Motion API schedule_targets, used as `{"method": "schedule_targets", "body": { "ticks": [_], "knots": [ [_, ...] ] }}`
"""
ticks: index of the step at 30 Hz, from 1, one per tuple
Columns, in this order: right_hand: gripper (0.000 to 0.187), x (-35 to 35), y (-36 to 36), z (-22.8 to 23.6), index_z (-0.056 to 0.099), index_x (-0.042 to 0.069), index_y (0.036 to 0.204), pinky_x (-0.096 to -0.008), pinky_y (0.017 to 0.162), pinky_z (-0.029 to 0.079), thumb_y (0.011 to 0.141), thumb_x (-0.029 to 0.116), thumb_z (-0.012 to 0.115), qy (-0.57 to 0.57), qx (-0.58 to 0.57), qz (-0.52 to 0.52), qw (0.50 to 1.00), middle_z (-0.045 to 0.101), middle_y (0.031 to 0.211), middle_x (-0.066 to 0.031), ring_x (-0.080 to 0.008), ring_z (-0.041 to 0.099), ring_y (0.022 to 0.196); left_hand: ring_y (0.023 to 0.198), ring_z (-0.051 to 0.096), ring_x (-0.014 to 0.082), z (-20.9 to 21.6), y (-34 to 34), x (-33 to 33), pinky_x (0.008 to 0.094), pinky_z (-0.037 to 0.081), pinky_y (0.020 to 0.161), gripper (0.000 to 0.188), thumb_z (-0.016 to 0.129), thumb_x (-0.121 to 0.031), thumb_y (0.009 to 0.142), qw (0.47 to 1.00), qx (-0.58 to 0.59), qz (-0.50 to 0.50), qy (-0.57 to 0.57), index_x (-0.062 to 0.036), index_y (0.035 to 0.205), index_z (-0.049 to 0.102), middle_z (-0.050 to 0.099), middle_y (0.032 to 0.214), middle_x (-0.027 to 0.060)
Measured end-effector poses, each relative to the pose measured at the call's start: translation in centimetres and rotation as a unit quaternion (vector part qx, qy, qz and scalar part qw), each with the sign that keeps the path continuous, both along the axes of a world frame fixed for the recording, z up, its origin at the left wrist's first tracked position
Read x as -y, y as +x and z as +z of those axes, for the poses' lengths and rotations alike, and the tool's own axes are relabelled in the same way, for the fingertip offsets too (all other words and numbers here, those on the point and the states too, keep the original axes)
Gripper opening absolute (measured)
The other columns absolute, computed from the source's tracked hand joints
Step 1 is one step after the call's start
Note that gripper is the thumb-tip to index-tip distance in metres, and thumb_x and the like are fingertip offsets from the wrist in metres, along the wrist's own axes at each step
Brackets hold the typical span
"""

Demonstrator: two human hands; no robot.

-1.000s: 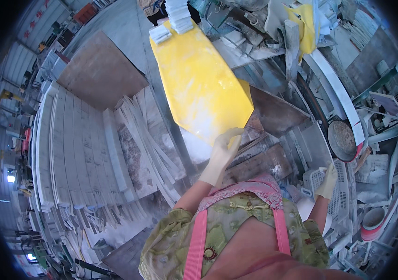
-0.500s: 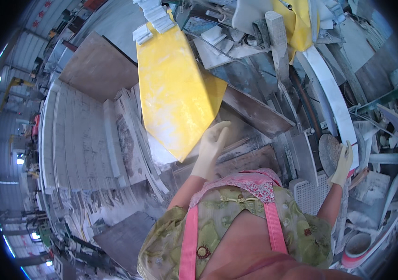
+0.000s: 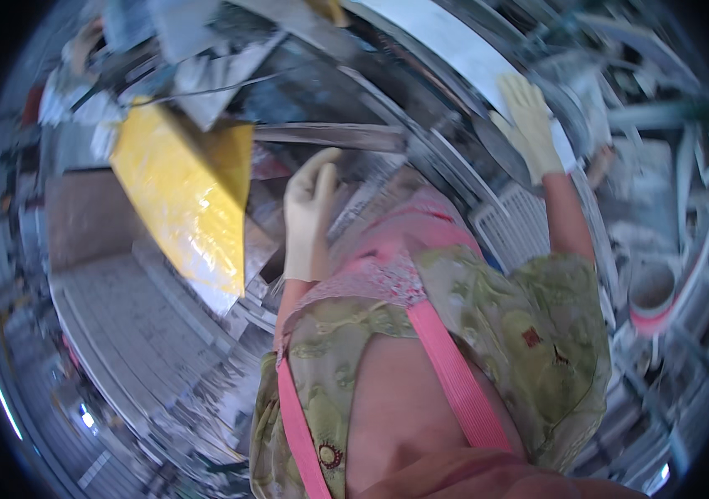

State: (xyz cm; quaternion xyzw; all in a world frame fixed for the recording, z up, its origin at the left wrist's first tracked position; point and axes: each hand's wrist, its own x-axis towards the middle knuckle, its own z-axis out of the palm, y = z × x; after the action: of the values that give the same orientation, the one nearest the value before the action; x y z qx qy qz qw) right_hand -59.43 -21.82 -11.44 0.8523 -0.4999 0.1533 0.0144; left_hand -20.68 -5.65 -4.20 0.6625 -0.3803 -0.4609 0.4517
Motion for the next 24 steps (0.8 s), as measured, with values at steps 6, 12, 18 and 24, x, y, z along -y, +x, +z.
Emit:
{"method": "schedule_targets", "body": {
  "ticks": [6, 12, 18, 24],
  "knots": [
    [0.074, -3.0, -9.7, 1.8, 0.04, 0.008, 0.157, -0.0451, 0.125, 0.026, 0.092, 0.025, 0.069, 0.119, 0.03, -0.005, 0.992, 0.043, 0.16, -0.0173, -0.0367, 0.038, 0.149, 0.117, 0.064, 0.0157, -0.2, 0.8, 0.0, 0.0285, 0.045, 0.105, 0.03, 0.056, -0.014, 0.106, 0.999, -0.003, 0.016, -0.045, 0.0043, 0.126, 0.069, 0.072, 0.123, 0.011],
    [0.109, -9.5, -9.6, -2.9, 0.026, 0.009, 0.163, -0.0476, 0.124, 0.028, 0.076, 0.036, 0.086, 0.157, 0.368, -0.245, 0.883, 0.032, 0.163, -0.0287, -0.0441, 0.031, 0.152, 0.114, 0.064, 0.0135, -1.4, 1.6, -0.2, 0.0266, 0.056, 0.09, 0.03, 0.052, -0.016, 0.108, 0.998, -0.044, 0.031, -0.021, 0.0012, 0.127, 0.068, 0.07, 0.125, 0.0075],
    [0.126, -8.6, -10.1, -5.2, 0.025, 0.003, 0.161, -0.0527, 0.12, 0.035, 0.064, 0.048, 0.092, 0.153, -0.007, -0.257, 0.954, 0.033, 0.162, -0.0275, -0.0427, 0.032, 0.151, 0.106, 0.063, 0.0095, -1.7, 1.1, 0.9, 0.0338, 0.065, 0.074, 0.032, 0.064, -0.032, 0.102, 0.998, -0.061, -0.02, 0.021, -0.0086, 0.122, 0.072, 0.068, 0.121, 0.0027],
    [0.119, -8.2, -10.8, -2.3, 0.033, 0.003, 0.159, -0.0477, 0.114, 0.041, 0.065, 0.05, 0.09, 0.132, 0.037, -0.192, 0.972, 0.053, 0.148, -0.0261, -0.0429, 0.051, 0.137, 0.115, 0.063, 0.014, -1.8, 0.2, 1.6, 0.0277, 0.045, 0.104, 0.027, 0.056, -0.014, 0.106, 0.99, -0.044, -0.112, -0.078, 0.0029, 0.123, 0.07, 0.072, 0.119, 0.0075]
  ]
}}
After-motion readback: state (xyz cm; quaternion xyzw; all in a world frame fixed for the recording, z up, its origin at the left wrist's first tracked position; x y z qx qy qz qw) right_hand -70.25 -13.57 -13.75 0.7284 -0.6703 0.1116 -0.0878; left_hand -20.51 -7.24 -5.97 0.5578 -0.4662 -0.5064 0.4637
